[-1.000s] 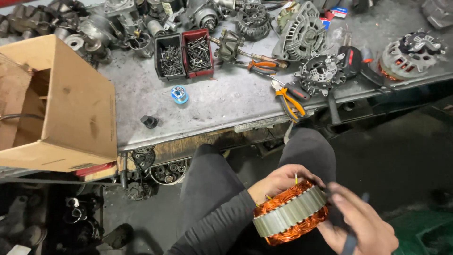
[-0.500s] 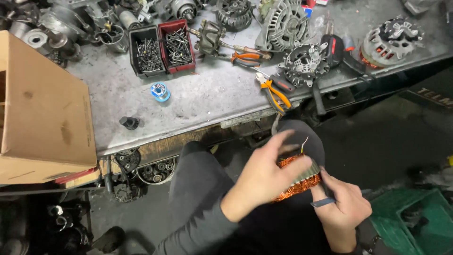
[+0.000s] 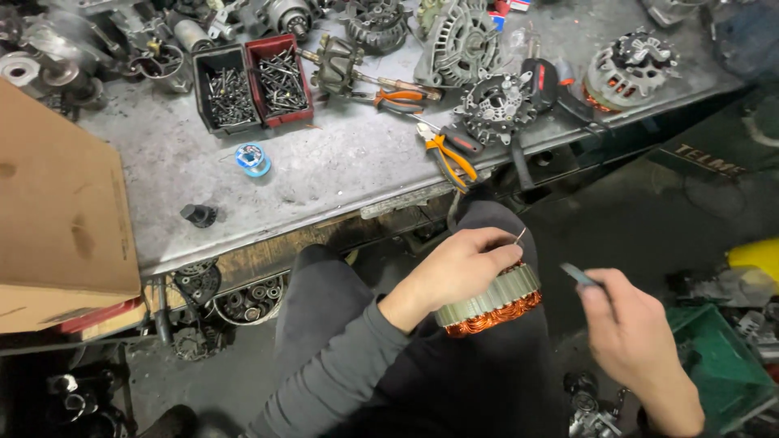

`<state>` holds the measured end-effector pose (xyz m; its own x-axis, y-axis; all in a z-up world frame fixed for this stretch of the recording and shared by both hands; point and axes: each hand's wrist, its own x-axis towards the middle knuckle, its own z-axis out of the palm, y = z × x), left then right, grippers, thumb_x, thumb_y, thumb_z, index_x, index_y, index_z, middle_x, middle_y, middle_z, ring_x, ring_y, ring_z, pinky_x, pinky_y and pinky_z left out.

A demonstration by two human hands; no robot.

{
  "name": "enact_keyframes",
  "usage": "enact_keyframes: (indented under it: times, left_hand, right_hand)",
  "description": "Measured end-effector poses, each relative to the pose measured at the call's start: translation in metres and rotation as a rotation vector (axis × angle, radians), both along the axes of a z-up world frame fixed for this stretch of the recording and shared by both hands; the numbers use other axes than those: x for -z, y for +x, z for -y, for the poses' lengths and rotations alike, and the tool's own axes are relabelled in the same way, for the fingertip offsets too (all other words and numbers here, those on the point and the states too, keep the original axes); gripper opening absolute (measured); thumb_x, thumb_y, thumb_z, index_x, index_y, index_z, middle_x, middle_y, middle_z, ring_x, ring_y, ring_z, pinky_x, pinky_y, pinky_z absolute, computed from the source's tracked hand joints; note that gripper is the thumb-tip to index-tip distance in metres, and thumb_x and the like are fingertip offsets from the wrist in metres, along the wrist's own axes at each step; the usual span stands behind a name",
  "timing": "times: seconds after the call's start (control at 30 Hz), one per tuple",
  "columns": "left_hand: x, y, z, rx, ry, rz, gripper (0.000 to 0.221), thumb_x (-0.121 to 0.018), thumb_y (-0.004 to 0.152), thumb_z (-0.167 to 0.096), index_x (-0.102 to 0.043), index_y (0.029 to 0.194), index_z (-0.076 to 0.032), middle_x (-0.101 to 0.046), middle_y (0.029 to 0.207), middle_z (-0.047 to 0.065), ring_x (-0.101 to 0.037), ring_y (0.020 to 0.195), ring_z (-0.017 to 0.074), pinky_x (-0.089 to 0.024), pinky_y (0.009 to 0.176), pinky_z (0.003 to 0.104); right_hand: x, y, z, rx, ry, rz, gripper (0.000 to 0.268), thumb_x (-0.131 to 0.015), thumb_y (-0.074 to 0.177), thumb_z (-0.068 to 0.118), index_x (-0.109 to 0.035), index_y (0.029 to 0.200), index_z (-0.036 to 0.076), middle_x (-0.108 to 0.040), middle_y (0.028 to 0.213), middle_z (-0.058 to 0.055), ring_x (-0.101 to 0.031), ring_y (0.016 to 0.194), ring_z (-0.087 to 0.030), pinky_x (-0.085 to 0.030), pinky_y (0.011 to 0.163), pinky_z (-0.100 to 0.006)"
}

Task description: The person sits at a workbench holding an alternator stator with copper windings on their lap. They use a small flat tool to scrape and clean the enamel insulation off the winding wire leads, rotating the stator and working on different wire ends one at a time.

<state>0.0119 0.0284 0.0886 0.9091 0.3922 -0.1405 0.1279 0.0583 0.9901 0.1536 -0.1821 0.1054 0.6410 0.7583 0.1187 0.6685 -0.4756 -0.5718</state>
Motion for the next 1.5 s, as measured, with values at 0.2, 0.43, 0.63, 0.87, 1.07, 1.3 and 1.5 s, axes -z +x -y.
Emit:
enact_keyframes:
  times: [0.2,0.43,0.63,0.87,1.07,1.3,1.5]
  left_hand:
    - [0.021,0.014,0.002,0.104,-0.266,-0.029,0.030,-0.059,0.099,-0.025,-0.075,0.111,-0.003,-0.075,0.095,0.002,-0.067,0.087,0.0112,-0.055,0.082,0.029]
    - [-0.025,-0.007,0.012,-0.045,0.212,-0.002,0.026,-0.063,0.092,-0.028,-0.078,0.105,-0.011,-0.079,0.091,0.012,-0.077,0.084,0.0233,-0.059,0.078,0.034]
    - [-0.056,-0.012,0.034,-0.140,0.432,-0.177,0.026,-0.062,0.086,-0.032,-0.082,0.094,-0.018,-0.076,0.080,0.013,-0.074,0.079,0.0350,-0.059,0.076,0.042]
    - [-0.058,-0.010,0.058,-0.154,0.678,-0.183,0.026,-0.061,0.091,-0.031,-0.080,0.086,-0.014,-0.072,0.074,0.018,-0.070,0.069,0.0398,-0.057,0.067,0.050]
    - [-0.056,-0.003,0.079,-0.103,0.781,-0.170,0.031,-0.061,0.092,-0.028,-0.071,0.072,-0.007,-0.069,0.067,0.018,-0.068,0.062,0.0388,-0.055,0.060,0.051]
    - [-0.045,-0.002,0.091,-0.062,0.898,-0.166,0.030,-0.060,0.092,-0.022,-0.070,0.070,-0.006,-0.069,0.066,0.018,-0.069,0.058,0.0353,-0.055,0.056,0.047]
    - [-0.047,-0.004,0.096,-0.069,0.938,-0.155,0.026,-0.062,0.091,-0.021,-0.068,0.070,-0.007,-0.068,0.063,0.016,-0.069,0.056,0.0343,-0.054,0.052,0.047]
  right_hand:
    - [-0.031,-0.015,-0.032,-0.173,-0.008,0.209,0.018,-0.064,0.096,0.017,-0.066,0.109,0.006,-0.069,0.083,-0.018,-0.067,0.071,-0.038,-0.052,0.060,-0.042]
    - [-0.025,-0.016,-0.034,-0.237,0.026,0.447,0.017,-0.064,0.095,0.020,-0.067,0.101,0.005,-0.072,0.085,-0.015,-0.069,0.072,-0.034,-0.055,0.062,-0.042]
    - [-0.021,-0.011,-0.020,-0.086,-0.226,0.641,0.037,-0.065,0.100,0.034,-0.055,0.073,0.011,-0.061,0.059,-0.011,-0.066,0.056,-0.034,-0.052,0.053,-0.044]
    - [-0.018,-0.003,-0.008,-0.054,-0.354,0.719,0.045,-0.063,0.099,0.041,-0.052,0.068,0.011,-0.060,0.056,-0.013,-0.062,0.050,-0.038,-0.050,0.046,-0.048]
    - [-0.035,-0.018,0.011,-0.028,-0.228,0.623,0.045,-0.064,0.098,0.040,-0.051,0.066,0.012,-0.058,0.056,-0.014,-0.061,0.051,-0.039,-0.048,0.045,-0.048]
    - [-0.041,-0.032,0.021,0.115,-0.351,0.627,0.049,-0.063,0.096,0.044,-0.052,0.063,0.010,-0.058,0.052,-0.014,-0.061,0.048,-0.041,-0.051,0.048,-0.051]
    - [-0.038,-0.017,0.025,0.132,-0.344,0.597,0.047,-0.065,0.101,0.039,-0.052,0.066,0.011,-0.056,0.052,-0.015,-0.061,0.050,-0.039,-0.049,0.046,-0.048]
